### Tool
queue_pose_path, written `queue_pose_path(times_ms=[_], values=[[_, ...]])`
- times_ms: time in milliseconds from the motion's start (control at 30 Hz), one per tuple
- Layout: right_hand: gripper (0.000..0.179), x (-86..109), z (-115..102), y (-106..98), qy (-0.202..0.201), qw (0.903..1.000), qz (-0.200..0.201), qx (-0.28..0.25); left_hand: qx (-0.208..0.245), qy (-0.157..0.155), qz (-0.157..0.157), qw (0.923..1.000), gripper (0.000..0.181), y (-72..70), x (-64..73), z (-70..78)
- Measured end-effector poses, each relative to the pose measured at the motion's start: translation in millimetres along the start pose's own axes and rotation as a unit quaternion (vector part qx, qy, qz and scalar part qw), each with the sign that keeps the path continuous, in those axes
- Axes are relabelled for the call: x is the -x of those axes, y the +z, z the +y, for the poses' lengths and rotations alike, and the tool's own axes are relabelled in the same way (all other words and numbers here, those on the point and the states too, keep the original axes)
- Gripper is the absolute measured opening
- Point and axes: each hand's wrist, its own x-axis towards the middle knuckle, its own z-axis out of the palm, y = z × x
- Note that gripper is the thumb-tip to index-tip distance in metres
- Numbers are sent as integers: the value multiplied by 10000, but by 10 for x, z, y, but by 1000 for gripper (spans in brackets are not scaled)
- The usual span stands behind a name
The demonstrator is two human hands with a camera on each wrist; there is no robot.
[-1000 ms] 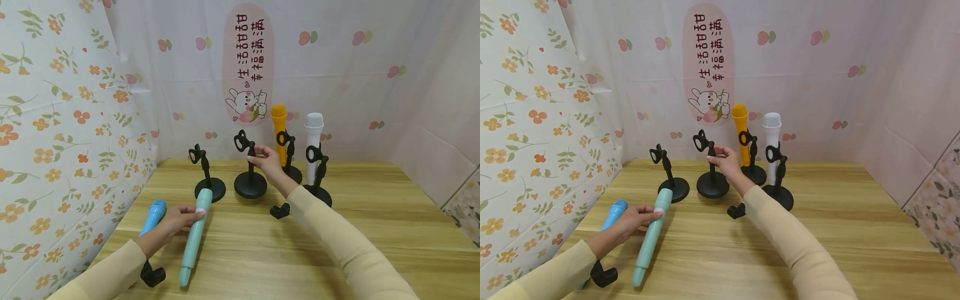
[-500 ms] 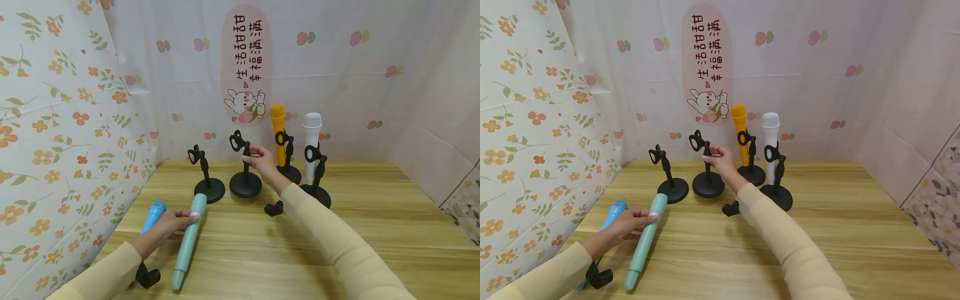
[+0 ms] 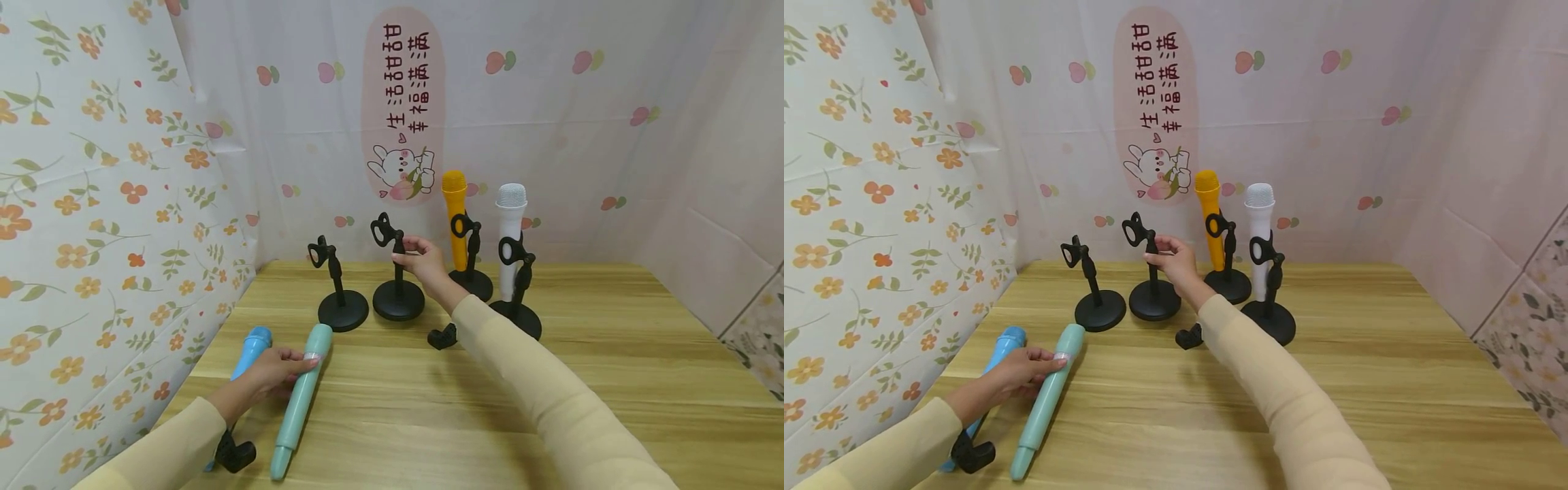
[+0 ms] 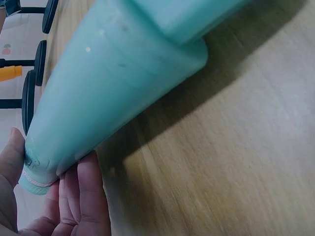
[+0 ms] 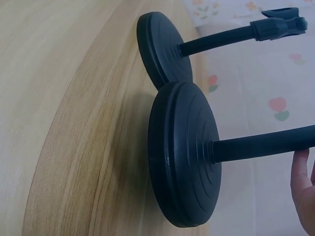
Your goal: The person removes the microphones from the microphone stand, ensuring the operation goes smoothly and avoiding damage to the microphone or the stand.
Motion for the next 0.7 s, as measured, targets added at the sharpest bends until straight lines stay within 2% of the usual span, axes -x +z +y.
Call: queue_pose_path(times_ms=[333, 700], values=[[38, -31, 21, 48, -11, 9999, 41, 128, -43, -102, 84, 9999, 36, -13, 8, -27], [37, -70, 101, 53, 29, 9999, 101, 105, 28, -71, 129, 9999, 41, -12, -23, -85]])
